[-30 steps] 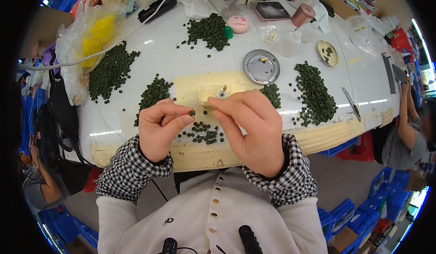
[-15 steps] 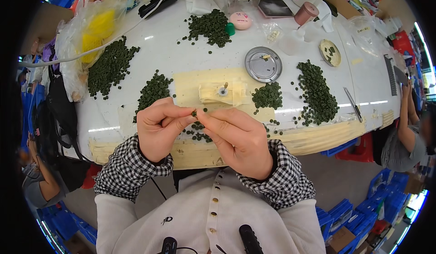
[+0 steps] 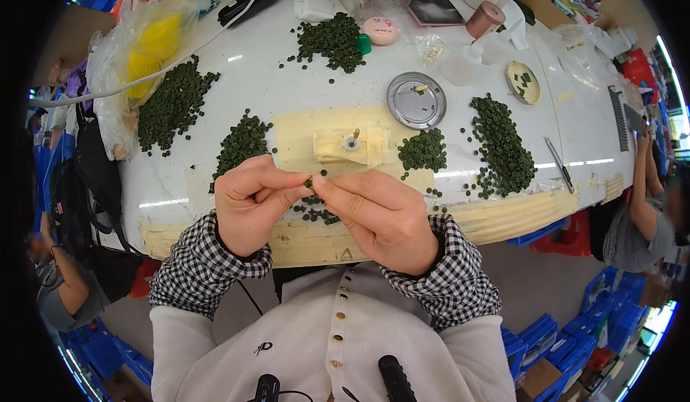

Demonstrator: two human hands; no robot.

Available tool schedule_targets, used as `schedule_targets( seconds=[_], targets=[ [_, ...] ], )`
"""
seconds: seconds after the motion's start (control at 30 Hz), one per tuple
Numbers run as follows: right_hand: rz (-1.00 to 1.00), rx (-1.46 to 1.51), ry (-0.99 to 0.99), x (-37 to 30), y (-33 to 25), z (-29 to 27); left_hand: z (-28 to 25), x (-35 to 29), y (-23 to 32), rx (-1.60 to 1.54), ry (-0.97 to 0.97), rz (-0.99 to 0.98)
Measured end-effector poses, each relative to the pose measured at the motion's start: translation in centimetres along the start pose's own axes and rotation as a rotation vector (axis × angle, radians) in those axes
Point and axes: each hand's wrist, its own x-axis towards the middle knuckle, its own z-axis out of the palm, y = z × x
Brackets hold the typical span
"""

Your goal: Manually assembling small green plastic toy components at a workbench.

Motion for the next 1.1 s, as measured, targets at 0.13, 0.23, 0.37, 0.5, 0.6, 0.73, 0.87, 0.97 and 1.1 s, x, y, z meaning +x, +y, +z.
schedule_targets(
  seconds=[0.13,0.23,0.37,0.5,0.6,0.73,0.87,0.97,1.1],
  targets=[
    [0.003,-0.002,-0.001,0.0,0.04,0.02,-0.08,0.03,0.21,0.049,-0.002,0.038],
    [0.006,0.003,-0.004,-0.07,0.1,-0.03,-0.21,0.24,0.46,0.087,-0.013,0.074],
    [-0.001,0.008,-0.012,-0.01,0.05,-0.12,-0.17,0.2,0.49,0.063,-0.018,0.068],
    [-0.019,-0.012,-0.033,0.01,0.06,-0.29,-0.17,0.09,0.38,0.058,-0.023,0.065],
    [-0.031,-0.013,-0.033,0.01,0.16,-0.35,-0.1,0.08,0.33,0.05,-0.03,0.06],
    [-0.023,-0.004,-0.027,-0.06,0.14,-0.38,-0.18,0.16,0.49,0.069,-0.034,0.069],
    [0.027,0.043,-0.007,-0.21,0.01,-0.26,-0.31,0.37,0.74,0.096,-0.024,0.1],
    [0.044,0.064,-0.011,-0.1,-0.07,-0.42,-0.34,0.29,0.66,0.091,-0.02,0.091],
    [0.047,0.069,-0.012,-0.11,-0.05,-0.48,-0.41,0.29,0.57,0.093,-0.032,0.086]
  ],
)
